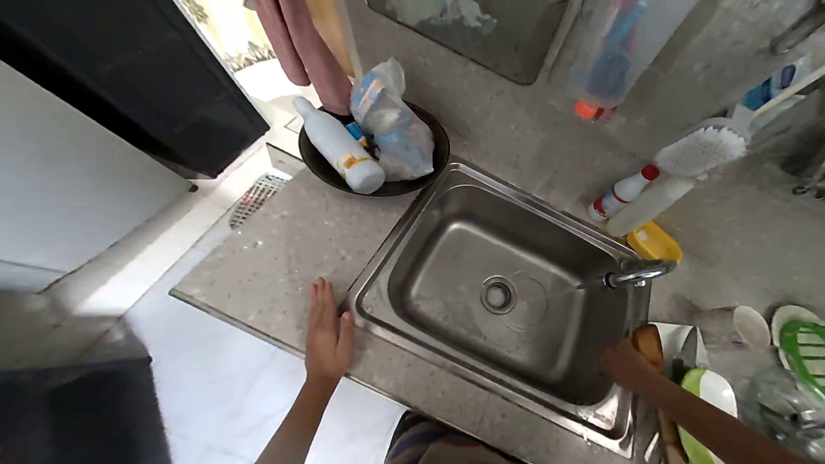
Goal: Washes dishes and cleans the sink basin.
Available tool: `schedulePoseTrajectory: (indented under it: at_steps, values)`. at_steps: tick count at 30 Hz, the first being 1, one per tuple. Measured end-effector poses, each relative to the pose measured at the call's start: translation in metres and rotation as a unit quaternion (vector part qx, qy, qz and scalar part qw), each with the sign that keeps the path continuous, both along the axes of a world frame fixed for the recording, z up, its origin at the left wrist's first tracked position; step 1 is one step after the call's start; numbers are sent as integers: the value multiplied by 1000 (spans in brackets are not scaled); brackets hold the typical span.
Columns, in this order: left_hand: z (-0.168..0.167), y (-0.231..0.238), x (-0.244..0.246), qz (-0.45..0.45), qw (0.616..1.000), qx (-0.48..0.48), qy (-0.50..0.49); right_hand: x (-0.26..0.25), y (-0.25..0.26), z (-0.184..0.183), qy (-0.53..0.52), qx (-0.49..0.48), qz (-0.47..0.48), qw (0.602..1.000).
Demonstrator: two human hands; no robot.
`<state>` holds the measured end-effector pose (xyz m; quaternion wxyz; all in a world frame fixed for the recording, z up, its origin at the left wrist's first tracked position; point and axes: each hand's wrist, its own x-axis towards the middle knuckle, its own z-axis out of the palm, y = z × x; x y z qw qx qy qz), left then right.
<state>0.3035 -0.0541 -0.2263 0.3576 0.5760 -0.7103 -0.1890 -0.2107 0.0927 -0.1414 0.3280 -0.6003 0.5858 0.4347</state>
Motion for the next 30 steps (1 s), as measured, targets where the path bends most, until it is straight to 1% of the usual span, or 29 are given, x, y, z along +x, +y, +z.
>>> schedulePoseTrajectory:
  at_steps: [2,5,8,10,11,12,13,15,16,18,20,23,26,30]
  values:
    - [1,-1,-1,3,1000,16,-5,-3,-26,-9,65,-36,-30,997]
    - [2,0,-2,8,999,35,-8,-30,-55,-30,126,-145,-69,979]
    - [5,0,-3,14,999,37,-9,-44,-65,-45,194,-198,-86,957]
    - [5,0,-3,21,999,33,-3,-32,-48,-47,188,-252,-144,938]
    - [6,1,-4,24,999,33,-3,-17,-37,-42,172,-283,-189,924]
    - [6,1,-4,28,999,31,-5,1,-28,-39,171,-295,-222,914]
    - [5,1,-4,31,999,26,-7,19,-19,-39,179,-281,-236,913]
    - [4,3,-4,34,999,17,-8,45,1,-55,196,-244,-257,914]
    - [4,3,-5,33,999,17,-8,53,11,-60,184,-234,-263,918]
    - [6,2,-6,32,999,26,-12,54,22,-63,113,-219,-236,940]
    - [5,1,-6,28,999,27,-15,37,21,-64,28,-206,-210,955]
    - [3,2,-4,22,999,21,-21,3,1,-60,-37,-194,-143,970]
    - [5,1,-4,19,999,23,-19,-24,-15,-60,-114,-190,-106,969]
    - [4,1,-5,19,999,14,-25,-33,-17,-60,-146,-217,-91,961]
